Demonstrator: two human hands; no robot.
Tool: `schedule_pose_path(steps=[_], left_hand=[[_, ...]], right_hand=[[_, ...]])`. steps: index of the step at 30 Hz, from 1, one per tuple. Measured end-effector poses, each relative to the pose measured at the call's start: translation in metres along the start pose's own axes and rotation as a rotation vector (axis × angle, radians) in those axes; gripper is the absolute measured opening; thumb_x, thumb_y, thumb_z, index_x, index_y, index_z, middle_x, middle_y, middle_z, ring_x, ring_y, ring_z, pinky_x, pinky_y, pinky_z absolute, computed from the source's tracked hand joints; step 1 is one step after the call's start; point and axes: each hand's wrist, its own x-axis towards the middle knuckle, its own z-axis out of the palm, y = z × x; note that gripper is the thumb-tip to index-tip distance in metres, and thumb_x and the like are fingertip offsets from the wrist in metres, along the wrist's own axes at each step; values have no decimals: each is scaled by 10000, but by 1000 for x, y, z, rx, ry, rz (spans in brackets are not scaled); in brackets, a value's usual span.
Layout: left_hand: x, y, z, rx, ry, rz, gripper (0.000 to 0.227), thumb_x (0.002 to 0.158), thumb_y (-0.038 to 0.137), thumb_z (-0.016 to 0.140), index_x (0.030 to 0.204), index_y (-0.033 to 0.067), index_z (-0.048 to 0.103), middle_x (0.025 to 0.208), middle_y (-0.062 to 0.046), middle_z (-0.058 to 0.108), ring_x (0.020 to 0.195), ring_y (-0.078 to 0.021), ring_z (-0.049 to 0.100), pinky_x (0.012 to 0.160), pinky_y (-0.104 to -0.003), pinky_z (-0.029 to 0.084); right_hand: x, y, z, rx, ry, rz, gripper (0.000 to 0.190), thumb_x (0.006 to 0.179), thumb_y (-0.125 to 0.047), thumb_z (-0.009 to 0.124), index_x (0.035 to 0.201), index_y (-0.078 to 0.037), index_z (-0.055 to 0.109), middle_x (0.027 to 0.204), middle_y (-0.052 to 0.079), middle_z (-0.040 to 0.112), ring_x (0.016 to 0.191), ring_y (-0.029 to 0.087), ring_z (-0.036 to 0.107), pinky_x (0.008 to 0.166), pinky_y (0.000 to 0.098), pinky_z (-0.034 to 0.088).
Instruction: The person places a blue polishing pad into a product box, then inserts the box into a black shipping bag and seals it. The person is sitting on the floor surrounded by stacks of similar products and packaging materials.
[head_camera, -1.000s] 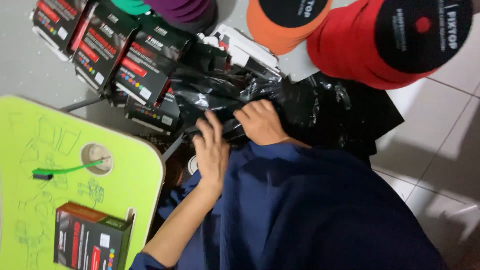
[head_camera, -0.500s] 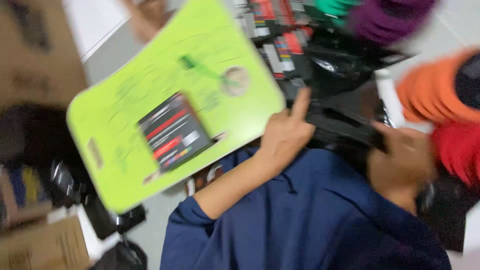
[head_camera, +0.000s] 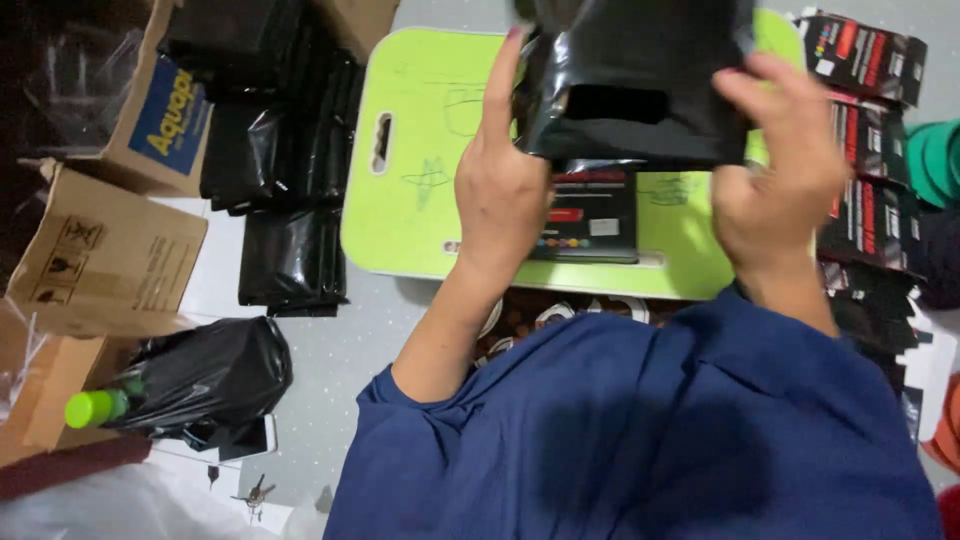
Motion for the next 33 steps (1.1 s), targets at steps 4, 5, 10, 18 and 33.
schedule_pose_path(steps=[4,5,10,18,33], left_hand=[[-49,-51,28,37,-124,-120,480,896,-180,598,1323,29,660,1622,-112,340,556,-256,461,474,-425,404],[-59,-62,35,-86,-257,-300,555,875,-138,528,1386,63,605,1632,-60,333,593,-288,544,492,-425,437],[-97,-76,57,-329,-357,-603,198,845,-37,473,652,-9,509,1617,33,401,658,-270,647,547,-438,392],[-108,-57,76,-380,-246,-663,653,917,-7,433,1553,137,430,1624,-30,335,1192,-381,645,938,-464,574],[-123,-58,82,-257,-75,-436,279,887,-29,529,1031,21,762,1584,-63,401,1062,-382,700,858,-511,604]], right_hand=[[-8,9,60,121,-216,179,645,775,247,522,1369,35,659,1365,271,641,1262,401,604,1007,459,562],[-4,9,68,249,-426,370,658,824,31,663,1462,-71,534,1491,250,465,1328,399,534,1080,463,469],[-7,21,72,432,-602,815,771,897,-218,733,1560,-140,347,1610,188,321,1460,401,375,1177,512,342],[-64,84,109,263,-550,936,656,932,-260,742,1536,-235,487,1325,187,648,1102,363,679,814,453,609],[-76,37,-19,561,-682,1164,602,856,-135,707,1451,-174,626,771,133,652,694,203,628,595,326,559]])
